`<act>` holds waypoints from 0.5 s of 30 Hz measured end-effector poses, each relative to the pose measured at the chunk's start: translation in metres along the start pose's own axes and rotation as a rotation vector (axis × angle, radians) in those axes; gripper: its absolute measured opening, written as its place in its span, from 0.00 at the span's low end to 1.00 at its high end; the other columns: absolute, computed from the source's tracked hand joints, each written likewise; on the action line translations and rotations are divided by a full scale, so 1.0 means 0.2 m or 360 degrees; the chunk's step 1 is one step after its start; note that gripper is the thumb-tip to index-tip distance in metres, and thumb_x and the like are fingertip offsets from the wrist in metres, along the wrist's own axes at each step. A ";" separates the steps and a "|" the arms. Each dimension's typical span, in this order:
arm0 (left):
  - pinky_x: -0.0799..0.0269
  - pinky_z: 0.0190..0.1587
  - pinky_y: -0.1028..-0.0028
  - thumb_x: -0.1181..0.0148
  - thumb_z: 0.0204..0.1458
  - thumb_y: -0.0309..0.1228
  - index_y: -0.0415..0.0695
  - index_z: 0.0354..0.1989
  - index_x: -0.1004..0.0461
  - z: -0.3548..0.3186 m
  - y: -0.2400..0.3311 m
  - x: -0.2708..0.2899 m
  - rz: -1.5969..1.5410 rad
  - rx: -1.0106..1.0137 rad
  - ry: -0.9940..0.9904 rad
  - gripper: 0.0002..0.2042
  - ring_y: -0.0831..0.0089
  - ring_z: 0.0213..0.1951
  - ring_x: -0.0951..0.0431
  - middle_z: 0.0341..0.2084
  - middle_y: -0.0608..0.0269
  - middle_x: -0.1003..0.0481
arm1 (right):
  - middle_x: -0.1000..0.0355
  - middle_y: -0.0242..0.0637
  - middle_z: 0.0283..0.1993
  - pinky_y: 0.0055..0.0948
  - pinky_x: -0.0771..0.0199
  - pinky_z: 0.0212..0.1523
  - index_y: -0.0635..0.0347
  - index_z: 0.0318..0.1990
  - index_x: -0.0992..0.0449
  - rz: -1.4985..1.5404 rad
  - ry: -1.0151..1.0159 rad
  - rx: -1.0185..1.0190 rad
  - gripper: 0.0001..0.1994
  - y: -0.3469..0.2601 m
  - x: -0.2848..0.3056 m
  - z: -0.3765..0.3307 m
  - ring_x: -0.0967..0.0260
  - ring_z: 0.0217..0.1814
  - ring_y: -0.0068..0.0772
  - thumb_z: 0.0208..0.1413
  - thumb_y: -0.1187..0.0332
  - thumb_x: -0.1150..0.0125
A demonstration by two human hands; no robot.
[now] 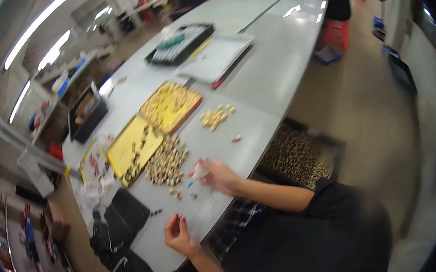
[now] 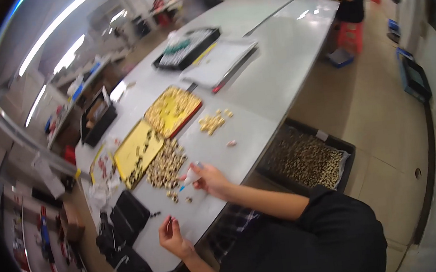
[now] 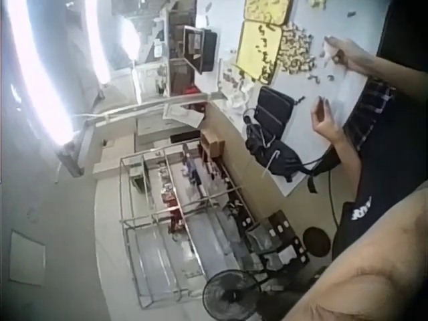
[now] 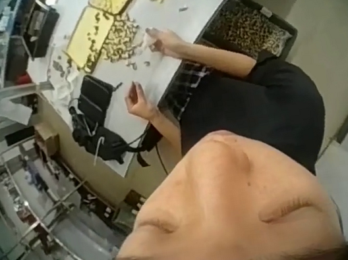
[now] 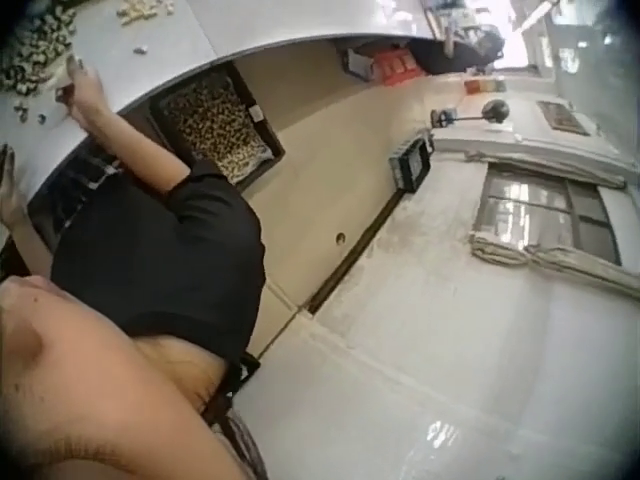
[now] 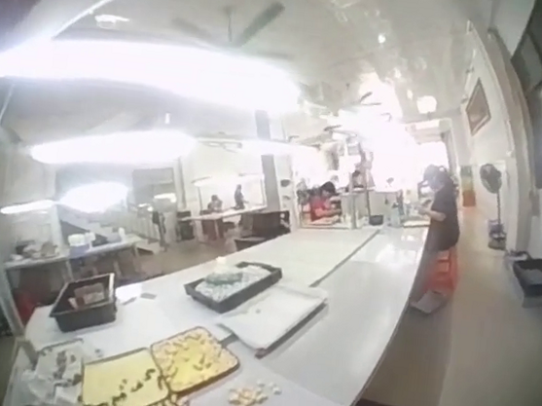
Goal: Applying glue and attaching small black base components to gold cat figurines.
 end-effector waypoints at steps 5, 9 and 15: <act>0.28 0.42 0.76 0.42 0.42 0.11 0.35 0.37 0.28 -0.01 -0.03 0.02 -0.0094 0.0126 -0.0013 0.12 0.71 0.36 0.25 0.36 0.54 0.25 | 0.28 0.42 0.38 0.14 0.42 0.24 0.57 0.40 0.34 -0.0167 0.0087 0.0038 0.15 -0.01 -0.02 -0.02 0.43 0.23 0.16 0.59 0.54 0.51; 0.27 0.40 0.74 0.40 0.39 0.10 0.35 0.35 0.28 0.00 0.01 -0.01 -0.0051 0.0239 0.0066 0.13 0.70 0.35 0.24 0.34 0.52 0.25 | 0.30 0.40 0.32 0.12 0.47 0.20 0.57 0.43 0.36 -0.0300 0.0204 0.0199 0.14 -0.01 -0.06 -0.05 0.46 0.19 0.14 0.61 0.55 0.56; 0.26 0.39 0.74 0.36 0.37 0.12 0.35 0.36 0.29 0.04 0.02 -0.03 -0.0123 0.0084 -0.0124 0.15 0.68 0.35 0.24 0.31 0.49 0.25 | 0.29 0.46 0.31 0.13 0.45 0.18 0.59 0.43 0.39 -0.0504 0.0043 0.0180 0.17 0.07 -0.10 -0.02 0.45 0.17 0.17 0.61 0.54 0.56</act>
Point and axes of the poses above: each hand's wrist, its own z-axis towards the middle knuckle, its own x-axis out of the back of the hand, y = z × x, the point moved 3 cm from there along z, towards the middle knuckle
